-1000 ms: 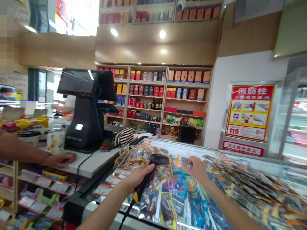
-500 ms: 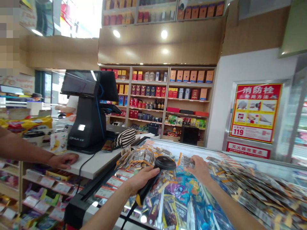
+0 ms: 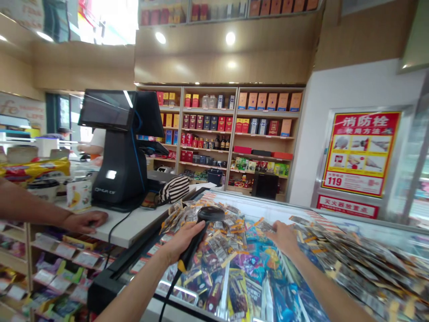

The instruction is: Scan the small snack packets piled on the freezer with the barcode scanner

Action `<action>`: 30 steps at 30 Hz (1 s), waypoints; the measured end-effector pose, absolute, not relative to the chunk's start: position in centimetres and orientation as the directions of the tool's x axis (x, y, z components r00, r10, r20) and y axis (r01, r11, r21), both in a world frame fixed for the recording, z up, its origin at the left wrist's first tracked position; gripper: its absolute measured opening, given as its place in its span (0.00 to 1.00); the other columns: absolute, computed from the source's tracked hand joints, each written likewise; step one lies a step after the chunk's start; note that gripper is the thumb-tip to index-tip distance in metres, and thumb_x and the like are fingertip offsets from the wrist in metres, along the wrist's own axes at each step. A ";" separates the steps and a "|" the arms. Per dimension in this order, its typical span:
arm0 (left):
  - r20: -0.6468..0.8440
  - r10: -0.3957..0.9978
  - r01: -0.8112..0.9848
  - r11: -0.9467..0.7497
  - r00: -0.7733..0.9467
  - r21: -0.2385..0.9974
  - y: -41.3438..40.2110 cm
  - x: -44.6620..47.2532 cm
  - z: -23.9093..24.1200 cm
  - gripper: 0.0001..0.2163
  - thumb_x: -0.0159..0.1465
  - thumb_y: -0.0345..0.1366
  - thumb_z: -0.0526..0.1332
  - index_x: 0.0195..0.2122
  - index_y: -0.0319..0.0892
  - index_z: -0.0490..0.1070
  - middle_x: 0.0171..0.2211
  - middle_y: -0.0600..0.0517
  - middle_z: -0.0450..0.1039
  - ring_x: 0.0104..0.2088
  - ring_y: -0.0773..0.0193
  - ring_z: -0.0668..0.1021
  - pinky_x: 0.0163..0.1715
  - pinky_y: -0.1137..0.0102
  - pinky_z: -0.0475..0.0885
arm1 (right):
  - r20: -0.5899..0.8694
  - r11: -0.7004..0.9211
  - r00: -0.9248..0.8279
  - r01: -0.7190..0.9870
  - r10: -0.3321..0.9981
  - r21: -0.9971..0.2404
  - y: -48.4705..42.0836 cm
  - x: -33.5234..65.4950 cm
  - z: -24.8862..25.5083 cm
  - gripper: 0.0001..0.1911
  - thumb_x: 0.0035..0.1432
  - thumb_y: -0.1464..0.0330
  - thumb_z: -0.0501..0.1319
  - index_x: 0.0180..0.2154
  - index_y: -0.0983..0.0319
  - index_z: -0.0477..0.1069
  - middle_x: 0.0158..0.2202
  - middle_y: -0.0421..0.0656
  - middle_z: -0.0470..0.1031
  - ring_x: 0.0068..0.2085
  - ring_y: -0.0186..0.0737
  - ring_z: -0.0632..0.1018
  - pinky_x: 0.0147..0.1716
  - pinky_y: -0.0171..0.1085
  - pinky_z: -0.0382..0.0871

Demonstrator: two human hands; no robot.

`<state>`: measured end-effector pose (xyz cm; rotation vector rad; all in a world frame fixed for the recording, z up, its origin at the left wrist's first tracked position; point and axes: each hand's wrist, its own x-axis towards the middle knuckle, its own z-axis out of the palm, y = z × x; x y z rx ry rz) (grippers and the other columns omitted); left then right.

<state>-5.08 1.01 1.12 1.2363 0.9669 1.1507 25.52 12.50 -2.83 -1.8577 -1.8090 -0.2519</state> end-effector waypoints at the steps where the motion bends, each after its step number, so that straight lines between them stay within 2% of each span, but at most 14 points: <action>1: 0.042 0.989 -0.128 -0.023 0.143 0.992 1.0 -5.7 1.0 0.16 0.50 0.48 0.54 0.24 0.38 0.63 0.20 0.54 0.66 0.17 0.73 0.66 0.16 0.77 0.60 | 0.431 -0.009 0.128 0.964 0.893 -0.267 12.9 25.5 -3.1 0.15 0.39 0.56 0.54 0.24 0.61 0.62 0.26 0.43 0.69 0.33 0.44 0.70 0.28 0.37 0.56; 6: -0.030 0.999 -0.159 0.032 0.020 0.987 1.0 -8.3 0.3 0.16 0.50 0.48 0.55 0.24 0.38 0.63 0.18 0.55 0.65 0.16 0.73 0.66 0.15 0.77 0.60 | 0.270 -0.093 0.192 0.936 0.944 -0.340 15.4 24.3 -4.6 0.18 0.39 0.52 0.52 0.26 0.60 0.63 0.28 0.45 0.71 0.33 0.45 0.72 0.26 0.37 0.58; 13: -0.052 0.998 -0.122 0.047 -0.037 0.991 1.7 -10.5 -1.0 0.17 0.51 0.48 0.54 0.23 0.37 0.64 0.17 0.54 0.65 0.16 0.73 0.66 0.16 0.77 0.61 | 0.266 -0.107 0.221 0.916 0.938 -0.386 19.1 21.8 -6.5 0.22 0.40 0.50 0.51 0.29 0.61 0.64 0.30 0.48 0.72 0.35 0.48 0.72 0.27 0.38 0.60; 16: -0.064 0.997 -0.081 0.060 -0.048 0.995 2.0 -11.0 -1.2 0.18 0.51 0.49 0.52 0.22 0.36 0.66 0.16 0.54 0.64 0.16 0.73 0.65 0.15 0.78 0.61 | 0.312 -0.041 0.183 0.911 0.932 -0.411 20.5 20.1 -7.0 0.22 0.44 0.52 0.49 0.30 0.63 0.65 0.31 0.48 0.73 0.35 0.45 0.72 0.28 0.36 0.61; 21: -0.088 0.994 -0.094 0.083 -0.057 0.992 2.0 -10.9 -1.1 0.18 0.51 0.49 0.53 0.22 0.36 0.66 0.16 0.54 0.64 0.16 0.73 0.66 0.17 0.77 0.63 | 0.370 0.207 -0.046 0.889 0.928 -0.408 20.8 17.9 -6.9 0.22 0.53 0.59 0.39 0.32 0.63 0.67 0.33 0.44 0.73 0.37 0.37 0.72 0.33 0.31 0.61; 23: -0.094 0.994 -0.121 0.087 -0.054 0.989 1.8 -10.5 -0.9 0.16 0.51 0.48 0.54 0.23 0.36 0.66 0.17 0.54 0.65 0.17 0.73 0.66 0.17 0.77 0.63 | 0.376 0.208 -0.048 0.894 0.925 -0.397 20.4 18.8 -6.7 0.21 0.54 0.61 0.39 0.37 0.62 0.67 0.37 0.43 0.72 0.40 0.36 0.71 0.36 0.31 0.61; 25: -0.093 0.995 -0.149 0.086 -0.039 0.985 1.6 -9.8 -0.8 0.15 0.51 0.47 0.55 0.24 0.37 0.65 0.18 0.54 0.65 0.18 0.73 0.67 0.17 0.77 0.63 | 0.378 0.146 0.014 0.908 0.926 -0.392 19.8 21.1 -6.4 0.21 0.53 0.62 0.40 0.41 0.63 0.65 0.41 0.46 0.70 0.44 0.40 0.68 0.41 0.35 0.59; 27: -0.087 0.996 -0.167 0.085 -0.004 0.982 1.4 -9.1 -0.7 0.14 0.51 0.46 0.55 0.24 0.37 0.65 0.19 0.54 0.65 0.17 0.73 0.66 0.17 0.77 0.62 | 0.368 0.036 0.100 0.938 0.924 -0.344 19.1 24.4 -6.4 0.21 0.53 0.64 0.41 0.43 0.65 0.63 0.45 0.50 0.66 0.47 0.45 0.65 0.43 0.43 0.56; 30: -0.070 0.997 -0.172 0.076 0.044 0.982 1.2 -8.0 -0.5 0.14 0.51 0.46 0.55 0.25 0.38 0.64 0.20 0.54 0.65 0.18 0.73 0.67 0.16 0.77 0.62 | 0.302 -0.078 0.113 0.989 0.947 -0.125 17.4 29.0 -6.9 0.20 0.52 0.67 0.42 0.44 0.63 0.62 0.49 0.50 0.61 0.50 0.49 0.61 0.43 0.52 0.53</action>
